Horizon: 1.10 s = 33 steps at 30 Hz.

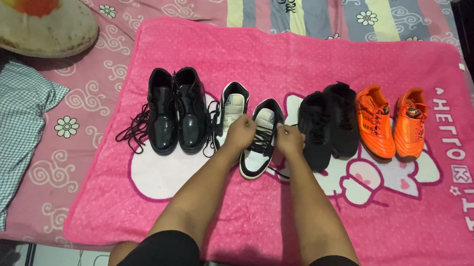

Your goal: The person unlaces a white and black sneaker, removes the laces, then re-laces the same shoe by threading the laces through the eyelets and tying them. The task is performed on a bed with multiple shoes visible.

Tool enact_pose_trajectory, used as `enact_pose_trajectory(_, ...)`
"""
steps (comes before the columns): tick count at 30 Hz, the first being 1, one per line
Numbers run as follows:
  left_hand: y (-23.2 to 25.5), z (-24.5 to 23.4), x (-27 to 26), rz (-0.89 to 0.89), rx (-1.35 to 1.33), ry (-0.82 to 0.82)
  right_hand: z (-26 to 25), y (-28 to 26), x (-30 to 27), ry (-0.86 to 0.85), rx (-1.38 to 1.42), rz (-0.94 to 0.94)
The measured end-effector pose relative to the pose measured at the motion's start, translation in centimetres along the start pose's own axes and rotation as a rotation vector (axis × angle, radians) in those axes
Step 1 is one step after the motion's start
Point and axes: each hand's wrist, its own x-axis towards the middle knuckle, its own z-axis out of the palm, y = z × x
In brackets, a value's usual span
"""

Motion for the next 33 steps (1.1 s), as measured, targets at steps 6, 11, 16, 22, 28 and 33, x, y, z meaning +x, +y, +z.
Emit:
enact_pose_trajectory(6,5.7,-2.7,-2.4,0.502,0.482,0.0,1.3,0.1,0.1,0.093,-0.039,-0.143)
enact_pose_trajectory(11,4.9,0.4,-1.7,0.379,0.47,-0.16,1.7,1.1,-0.5,0.136,-0.016,-0.21)
enact_pose_trajectory(16,2.8,1.4,-0.3,0.297,0.406,-0.2,1.4,1.1,-0.4,0.132,-0.024,-0.237)
enact_pose_trajectory(22,-0.1,2.9,1.2,0.393,0.29,0.05,0.9,0.8,-0.1,0.098,-0.062,-0.167)
enact_pose_trajectory(28,-2.6,-2.2,3.1,0.059,0.012,0.548,0.2,0.7,0.1,0.083,-0.004,-0.115)
enact_pose_trajectory(33,1.2,-5.2,-0.9,0.344,0.166,0.504,0.2,-0.1,-0.1,0.008,-0.068,-0.112)
